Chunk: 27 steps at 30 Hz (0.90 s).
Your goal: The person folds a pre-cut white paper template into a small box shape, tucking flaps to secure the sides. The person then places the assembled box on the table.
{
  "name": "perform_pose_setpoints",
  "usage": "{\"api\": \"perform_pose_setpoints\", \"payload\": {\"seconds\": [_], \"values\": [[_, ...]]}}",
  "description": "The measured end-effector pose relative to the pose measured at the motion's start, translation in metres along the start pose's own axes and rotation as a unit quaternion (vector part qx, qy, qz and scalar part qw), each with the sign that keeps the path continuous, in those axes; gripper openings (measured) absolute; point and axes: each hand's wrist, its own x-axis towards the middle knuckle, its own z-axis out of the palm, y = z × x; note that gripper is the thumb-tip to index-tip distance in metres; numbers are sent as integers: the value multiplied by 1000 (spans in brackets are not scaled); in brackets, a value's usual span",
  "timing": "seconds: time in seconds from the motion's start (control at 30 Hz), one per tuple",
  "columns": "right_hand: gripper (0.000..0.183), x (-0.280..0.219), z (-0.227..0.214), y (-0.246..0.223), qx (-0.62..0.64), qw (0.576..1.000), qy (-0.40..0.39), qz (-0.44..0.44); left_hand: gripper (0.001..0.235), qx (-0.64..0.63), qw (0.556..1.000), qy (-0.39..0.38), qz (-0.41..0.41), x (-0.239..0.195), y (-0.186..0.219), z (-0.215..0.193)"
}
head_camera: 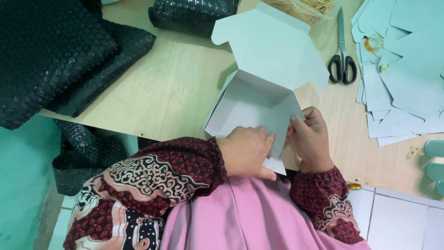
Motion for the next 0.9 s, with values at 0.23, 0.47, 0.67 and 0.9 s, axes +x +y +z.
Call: {"api": "perform_pose_setpoints", "payload": {"seconds": [0.23,0.47,0.67,0.9], "values": [[10,-3,3,16,49,999,9,23,98,-13,1000,21,-6,-4,-1,2],[12,-15,13,8,-29,999,-21,4,89,-26,998,58,6,-8,-1,-2],[30,5,-25,37,8,997,-71,-21,93,10,998,61,29,-14,-3,1],[22,-7,-7,-4,-97,994,-18,-42,82,125,973,196,12,-22,1,31]]}}
